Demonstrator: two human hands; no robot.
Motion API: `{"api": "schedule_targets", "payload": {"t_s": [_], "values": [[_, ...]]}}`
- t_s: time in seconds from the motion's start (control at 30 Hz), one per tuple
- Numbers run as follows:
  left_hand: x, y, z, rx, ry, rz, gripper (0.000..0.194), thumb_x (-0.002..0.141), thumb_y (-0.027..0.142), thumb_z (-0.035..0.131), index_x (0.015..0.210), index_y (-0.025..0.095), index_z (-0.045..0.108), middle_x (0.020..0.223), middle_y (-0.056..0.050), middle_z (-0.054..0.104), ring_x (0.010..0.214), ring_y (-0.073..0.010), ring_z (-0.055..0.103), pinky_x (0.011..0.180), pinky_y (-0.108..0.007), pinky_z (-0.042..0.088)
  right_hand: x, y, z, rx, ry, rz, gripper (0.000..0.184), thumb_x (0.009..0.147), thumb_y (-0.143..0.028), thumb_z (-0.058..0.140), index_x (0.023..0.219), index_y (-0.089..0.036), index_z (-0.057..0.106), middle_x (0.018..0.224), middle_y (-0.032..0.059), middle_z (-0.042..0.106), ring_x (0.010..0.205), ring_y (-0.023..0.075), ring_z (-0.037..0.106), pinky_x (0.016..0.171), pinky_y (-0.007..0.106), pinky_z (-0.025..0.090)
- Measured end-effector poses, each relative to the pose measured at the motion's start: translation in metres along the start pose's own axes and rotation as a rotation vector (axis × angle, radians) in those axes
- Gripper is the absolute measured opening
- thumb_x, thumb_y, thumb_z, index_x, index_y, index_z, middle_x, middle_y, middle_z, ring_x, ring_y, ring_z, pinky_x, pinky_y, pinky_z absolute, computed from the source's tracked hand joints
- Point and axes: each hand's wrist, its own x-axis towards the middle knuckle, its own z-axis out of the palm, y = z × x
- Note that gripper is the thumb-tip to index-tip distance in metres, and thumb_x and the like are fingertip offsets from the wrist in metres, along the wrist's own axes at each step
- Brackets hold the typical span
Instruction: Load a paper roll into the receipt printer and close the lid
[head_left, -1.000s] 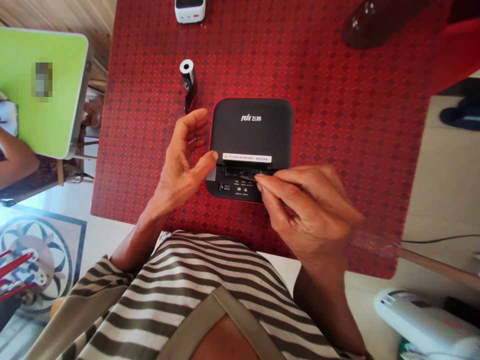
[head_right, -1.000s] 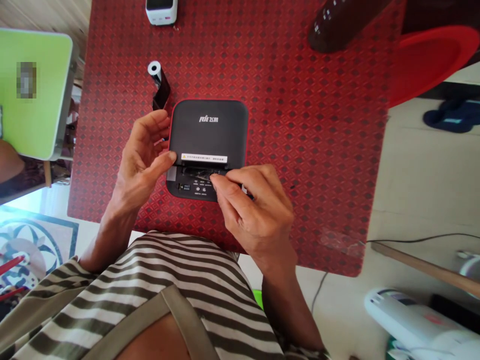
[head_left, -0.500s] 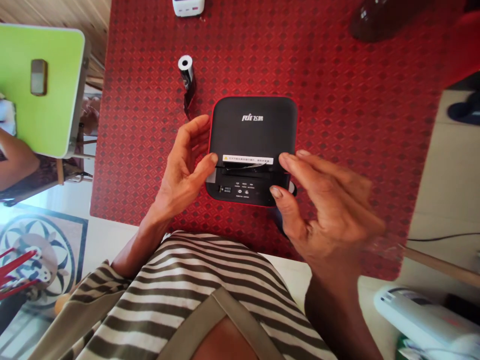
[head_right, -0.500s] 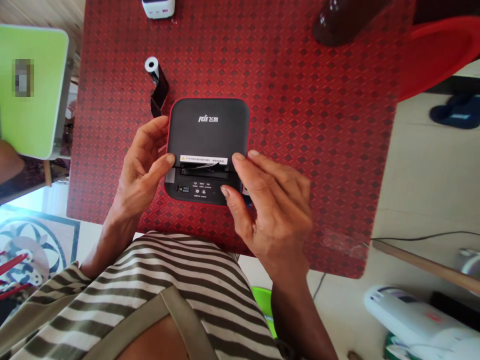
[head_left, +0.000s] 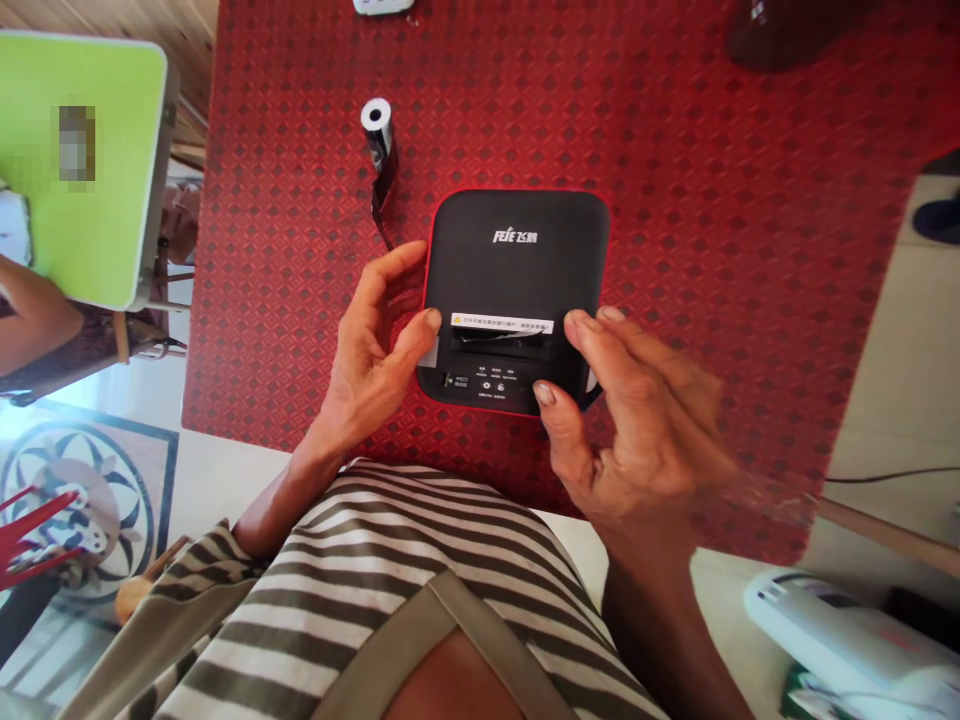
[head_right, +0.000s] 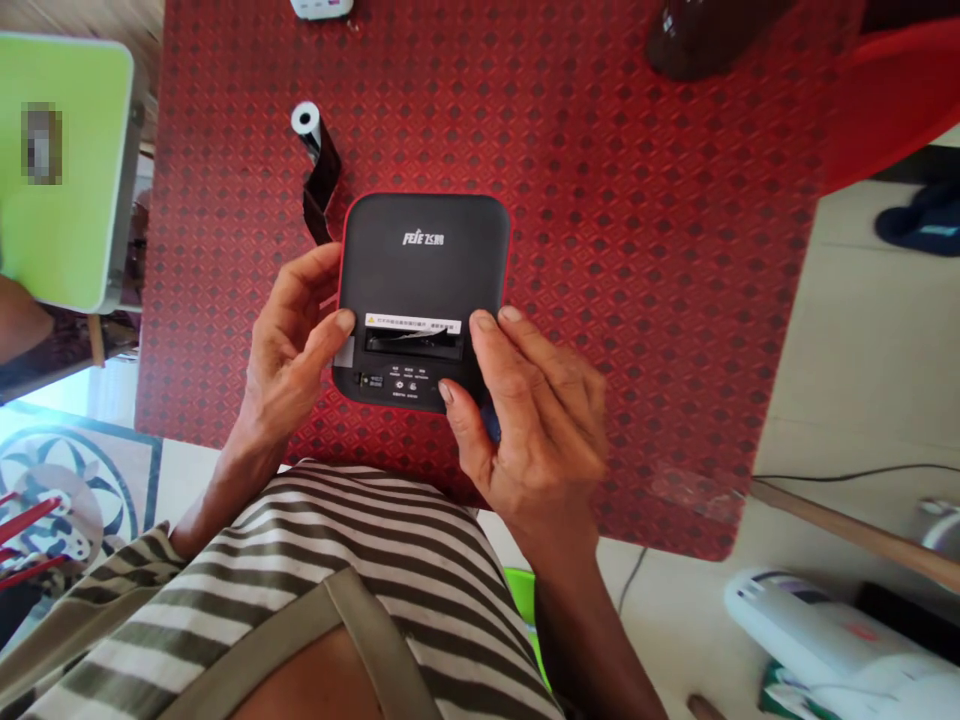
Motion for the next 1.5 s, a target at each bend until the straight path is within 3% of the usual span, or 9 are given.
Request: {"api": "schedule_targets", "payload": {"t_s": [0.13, 0.33, 0.47, 0.6, 0.83, 1.03, 1.3, 1.43, 1.5], "values": [[-0.022, 0.008, -0.008, 0.021, -0.01, -0.063, 0.052, 0.126, 0.075, 0.076, 0.171, 0.049, 0.074, 0.171, -0.009, 0.083, 0.162, -0.0419, 0.082, 0.131, -0.072, 0.077, -0.009, 0.0, 0.008, 0.125, 0.166, 0.0, 0.075, 0.124, -0.025, 0.078, 0.196, -0.042, 0.062, 0.163, 0.0102, 0.093, 0.145, 0.0408, 0.093, 0.119, 0.06, 0.076], [-0.03, 0.008, -0.009, -0.122, -0.039, -0.105, 0.057, 0.119, 0.066, 0.091, 0.165, 0.036, 0.077, 0.159, -0.011, 0.091, 0.149, -0.0401, 0.089, 0.126, -0.066, 0.077, -0.024, 0.003, 0.021, 0.121, 0.298, 0.095, 0.067, 0.124, -0.033, 0.081, 0.19, -0.037, 0.07, 0.153, 0.0104, 0.097, 0.125, 0.0366, 0.099, 0.105, 0.054, 0.083], [-0.023, 0.006, -0.006, -0.178, -0.042, -0.141, 0.057, 0.115, 0.059, 0.095, 0.165, 0.037, 0.077, 0.161, -0.009, 0.09, 0.147, -0.0404, 0.087, 0.123, -0.064, 0.074, -0.026, 0.003, 0.021, 0.158, 0.268, 0.127, 0.067, 0.126, -0.037, 0.081, 0.191, -0.041, 0.067, 0.15, 0.0058, 0.098, 0.121, 0.0329, 0.1, 0.108, 0.051, 0.084], [-0.02, 0.002, -0.004, -0.229, -0.038, -0.174, 0.065, 0.109, 0.065, 0.098, 0.165, 0.038, 0.077, 0.164, -0.01, 0.088, 0.151, -0.0402, 0.084, 0.119, -0.059, 0.075, -0.031, 0.0, 0.023, 0.184, 0.265, 0.195, 0.067, 0.126, -0.041, 0.082, 0.19, -0.046, 0.067, 0.151, 0.0055, 0.096, 0.122, 0.0346, 0.1, 0.105, 0.054, 0.085], [-0.019, -0.001, -0.004, -0.29, -0.043, -0.211, 0.071, 0.106, 0.063, 0.102, 0.167, 0.037, 0.076, 0.159, -0.009, 0.088, 0.148, -0.0373, 0.083, 0.115, -0.052, 0.074, -0.034, 0.0, 0.03, 0.197, 0.302, 0.256, 0.064, 0.124, -0.047, 0.085, 0.185, -0.033, 0.071, 0.137, 0.0097, 0.097, 0.105, 0.0318, 0.1, 0.092, 0.046, 0.083], [-0.017, -0.009, -0.004, -0.313, -0.041, -0.183, 0.07, 0.104, 0.062, 0.104, 0.165, 0.038, 0.078, 0.157, -0.007, 0.088, 0.14, -0.0341, 0.083, 0.11, -0.049, 0.074, -0.032, 0.0, 0.029, 0.177, 0.277, 0.3, 0.063, 0.124, -0.053, 0.084, 0.182, -0.032, 0.072, 0.134, 0.012, 0.096, 0.11, 0.0374, 0.1, 0.095, 0.054, 0.084], [-0.02, -0.021, 0.001, -0.279, -0.005, -0.086, 0.072, 0.106, 0.072, 0.102, 0.166, 0.039, 0.078, 0.152, -0.008, 0.086, 0.137, -0.034, 0.083, 0.109, -0.051, 0.074, -0.021, 0.002, 0.016, 0.146, 0.239, 0.268, 0.06, 0.124, -0.048, 0.084, 0.183, -0.043, 0.071, 0.135, 0.0068, 0.099, 0.109, 0.0358, 0.101, 0.09, 0.05, 0.083], [-0.02, -0.032, 0.002, -0.216, -0.01, 0.026, 0.071, 0.112, 0.073, 0.096, 0.17, 0.038, 0.075, 0.149, -0.009, 0.085, 0.133, -0.0351, 0.082, 0.108, -0.053, 0.073, 0.005, 0.007, -0.004, 0.043, 0.311, 0.13, 0.043, 0.122, -0.04, 0.085, 0.165, -0.046, 0.086, 0.124, 0.0033, 0.101, 0.096, 0.034, 0.099, 0.088, 0.051, 0.081], [-0.02, -0.038, 0.002, -0.178, -0.021, 0.073, 0.072, 0.115, 0.075, 0.091, 0.174, 0.038, 0.072, 0.15, -0.01, 0.084, 0.132, -0.0346, 0.081, 0.109, -0.053, 0.072, 0.022, 0.008, -0.014, -0.037, 0.266, 0.038, 0.036, 0.122, -0.031, 0.085, 0.156, -0.044, 0.092, 0.122, 0.004, 0.102, 0.099, 0.0328, 0.099, 0.091, 0.049, 0.079]]}}
